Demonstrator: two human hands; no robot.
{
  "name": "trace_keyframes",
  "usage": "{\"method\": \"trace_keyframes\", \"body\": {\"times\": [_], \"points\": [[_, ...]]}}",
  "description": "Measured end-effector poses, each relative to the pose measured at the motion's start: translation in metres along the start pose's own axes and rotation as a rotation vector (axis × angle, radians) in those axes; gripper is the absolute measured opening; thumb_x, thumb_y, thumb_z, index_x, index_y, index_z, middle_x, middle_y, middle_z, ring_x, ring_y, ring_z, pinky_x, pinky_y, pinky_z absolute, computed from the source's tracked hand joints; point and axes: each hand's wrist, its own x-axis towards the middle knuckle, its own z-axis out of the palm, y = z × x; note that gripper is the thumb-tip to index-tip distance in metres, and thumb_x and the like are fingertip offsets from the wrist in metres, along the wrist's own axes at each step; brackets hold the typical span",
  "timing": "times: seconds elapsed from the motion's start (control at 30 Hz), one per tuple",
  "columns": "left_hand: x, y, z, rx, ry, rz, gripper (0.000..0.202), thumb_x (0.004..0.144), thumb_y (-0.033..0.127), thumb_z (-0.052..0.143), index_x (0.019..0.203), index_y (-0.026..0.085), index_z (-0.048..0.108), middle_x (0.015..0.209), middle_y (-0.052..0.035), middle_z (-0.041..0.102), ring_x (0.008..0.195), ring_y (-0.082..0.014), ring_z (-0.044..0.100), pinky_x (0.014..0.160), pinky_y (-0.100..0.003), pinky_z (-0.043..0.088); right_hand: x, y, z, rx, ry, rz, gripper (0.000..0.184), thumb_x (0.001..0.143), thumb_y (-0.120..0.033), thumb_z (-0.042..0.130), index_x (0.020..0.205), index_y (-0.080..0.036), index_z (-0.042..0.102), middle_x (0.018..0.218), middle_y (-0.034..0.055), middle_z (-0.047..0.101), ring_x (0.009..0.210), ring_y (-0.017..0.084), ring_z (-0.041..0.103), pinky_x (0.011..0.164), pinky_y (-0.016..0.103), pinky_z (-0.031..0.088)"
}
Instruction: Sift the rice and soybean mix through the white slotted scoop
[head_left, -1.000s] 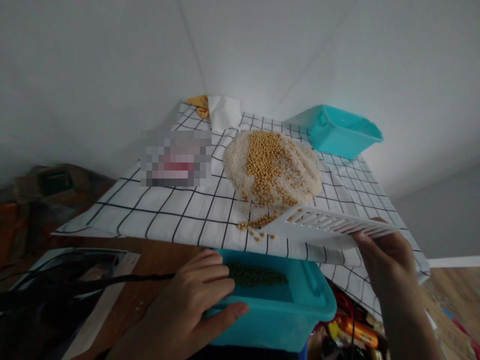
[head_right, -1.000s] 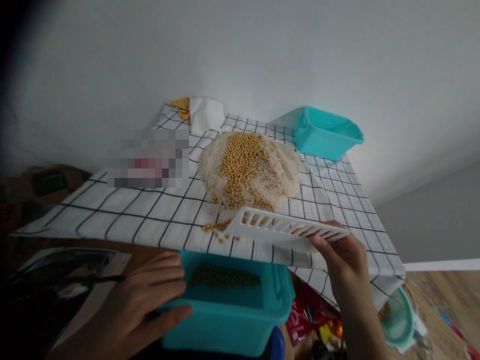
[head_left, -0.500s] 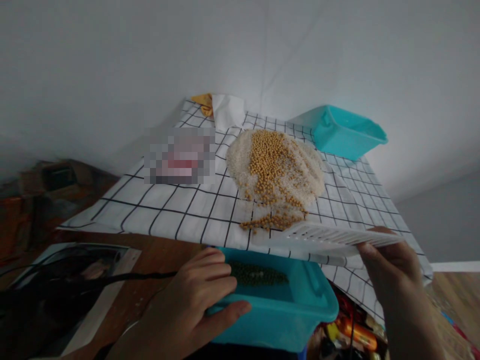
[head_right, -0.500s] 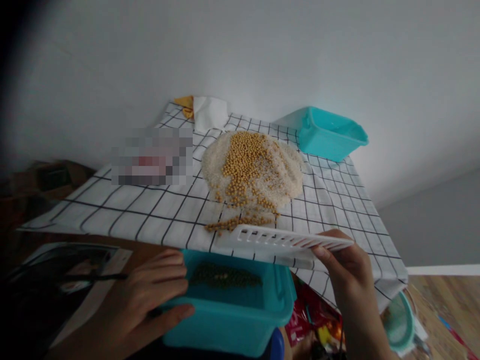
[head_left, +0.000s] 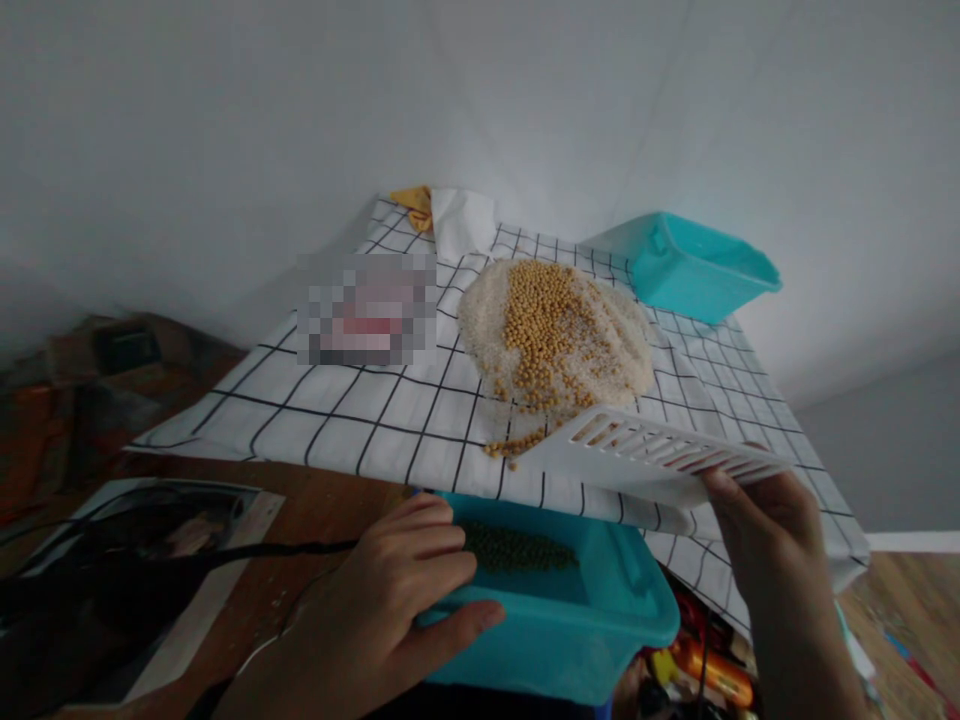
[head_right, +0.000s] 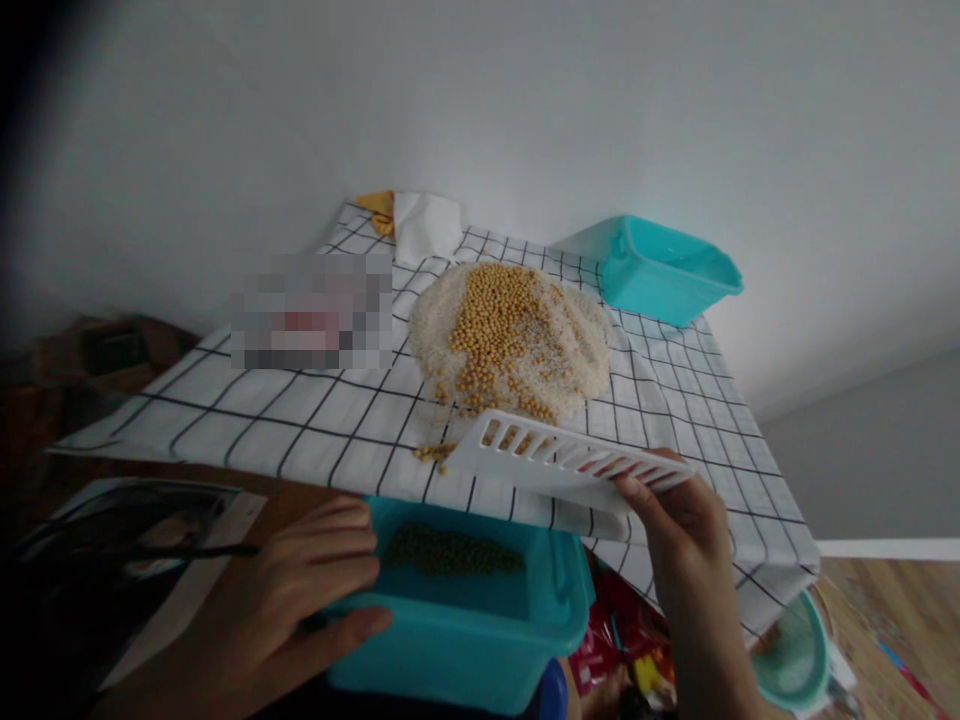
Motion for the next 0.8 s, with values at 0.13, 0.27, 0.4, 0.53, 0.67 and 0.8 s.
{"method": "trace_keyframes", "body": {"times": [0.13, 0.27, 0.4, 0.53, 0.67, 0.8], "points": [[-0.002, -0.001, 0.001, -0.003, -0.004, -0.017, 0.042, 0.102, 0.037, 0.046, 0.065, 0.019, 0.043, 0.063, 0.0035, 0.046, 0.066, -0.0143, 0.050, 0.074, -0.031, 0.039, 0.001, -0.007, -0.001, -0.011, -0.061, 0.014, 0.006, 0.082, -0.030, 0.073, 0.085, -0.024, 0.073, 0.080, 0.0030, 0.069, 0.077, 0.020, 0.065, 0.067, 0.031, 0.054], [-0.001, 0.000, 0.000, -0.017, -0.010, -0.019, 0.042, 0.103, 0.038, 0.045, 0.065, 0.019, 0.042, 0.063, 0.0039, 0.046, 0.066, -0.0140, 0.050, 0.077, -0.032, 0.039, -0.001, -0.009, -0.001, 0.020, -0.084, 0.027, 0.006, 0.080, -0.028, 0.075, 0.084, -0.026, 0.072, 0.076, 0.0008, 0.068, 0.071, 0.018, 0.064, 0.061, 0.028, 0.051], [0.001, 0.001, -0.001, -0.010, -0.014, -0.007, 0.042, 0.102, 0.037, 0.046, 0.065, 0.019, 0.042, 0.063, 0.0042, 0.045, 0.065, -0.0135, 0.049, 0.075, -0.031, 0.039, -0.003, -0.004, 0.007, 0.064, 0.018, 0.021, 0.014, 0.081, -0.027, 0.074, 0.095, -0.025, 0.072, 0.087, 0.0033, 0.072, 0.081, 0.021, 0.068, 0.068, 0.031, 0.054], [0.000, 0.001, -0.001, -0.007, -0.008, -0.008, 0.041, 0.102, 0.037, 0.047, 0.065, 0.019, 0.042, 0.062, 0.0042, 0.045, 0.064, -0.0132, 0.050, 0.076, -0.031, 0.040, 0.009, -0.007, 0.020, 0.080, 0.061, -0.040, 0.010, 0.083, -0.030, 0.073, 0.091, -0.024, 0.073, 0.090, 0.0049, 0.072, 0.088, 0.023, 0.068, 0.078, 0.037, 0.055], [-0.001, 0.001, -0.001, -0.002, -0.007, -0.008, 0.042, 0.102, 0.038, 0.046, 0.065, 0.019, 0.043, 0.062, 0.0039, 0.046, 0.064, -0.0136, 0.050, 0.076, -0.031, 0.040, 0.038, -0.011, 0.036, 0.099, -0.105, -0.108, 0.009, 0.081, -0.033, 0.075, 0.086, -0.025, 0.073, 0.085, 0.0028, 0.071, 0.081, 0.021, 0.066, 0.074, 0.035, 0.054], [0.000, 0.001, -0.001, -0.002, 0.001, -0.004, 0.041, 0.102, 0.035, 0.047, 0.064, 0.019, 0.044, 0.062, 0.0035, 0.046, 0.065, -0.0141, 0.049, 0.072, -0.031, 0.040, 0.067, -0.015, 0.056, 0.125, -0.310, -0.181, 0.009, 0.080, -0.033, 0.076, 0.083, -0.026, 0.073, 0.078, -0.0011, 0.068, 0.073, 0.016, 0.062, 0.066, 0.028, 0.050]]}}
